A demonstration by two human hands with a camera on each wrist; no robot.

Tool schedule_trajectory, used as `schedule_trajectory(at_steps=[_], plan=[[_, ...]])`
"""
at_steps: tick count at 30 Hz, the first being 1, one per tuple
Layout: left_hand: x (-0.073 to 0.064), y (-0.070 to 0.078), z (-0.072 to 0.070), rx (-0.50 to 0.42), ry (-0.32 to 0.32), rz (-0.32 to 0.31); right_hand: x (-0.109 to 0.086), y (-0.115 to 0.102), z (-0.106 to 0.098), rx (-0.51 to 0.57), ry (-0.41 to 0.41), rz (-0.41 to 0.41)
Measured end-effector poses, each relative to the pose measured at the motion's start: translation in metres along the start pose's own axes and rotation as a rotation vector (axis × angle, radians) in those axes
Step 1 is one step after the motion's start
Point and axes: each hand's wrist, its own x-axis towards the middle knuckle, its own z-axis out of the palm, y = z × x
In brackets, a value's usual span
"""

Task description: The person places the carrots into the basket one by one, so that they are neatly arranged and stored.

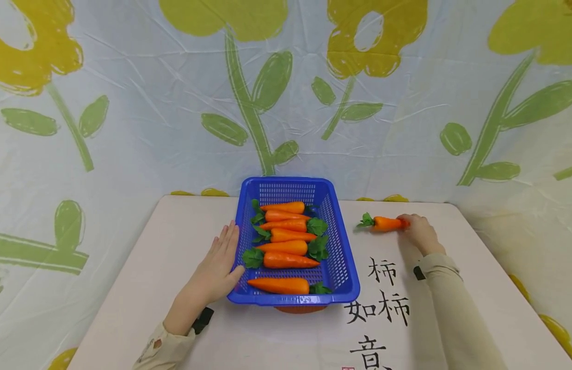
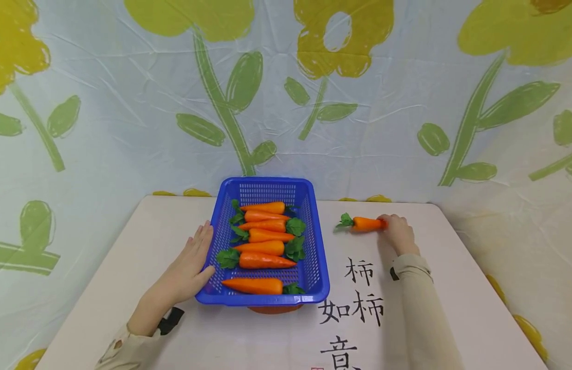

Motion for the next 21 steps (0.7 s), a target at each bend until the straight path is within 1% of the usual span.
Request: schedule_trajectory(at_steps=[2,5,8,15,21], plan=[[0.0,0.0,0.0,-0.001,0.0,0.001,0.0,0.0,-0.003,0.012,0.012,-0.015],[0.0,0.0,0.0,-0.005,0.0,-0.001,0.0,-0.002,-0.007,0.023,0.044,-0.061],[0.001,0.001,0.0,-0.005,-0.001,0.003,-0.001,-0.008,-0.016,0.023,0.084,-0.096],[0.001,0.0,0.0,-0.01,0.001,0.006,-0.005,-0.034,-0.032,0.008,0.161,-0.139],[0.001,-0.001,0.001,-0.007,0.006,0.005,-0.009,-0.059,-0.046,0.007,0.196,-0.184]])
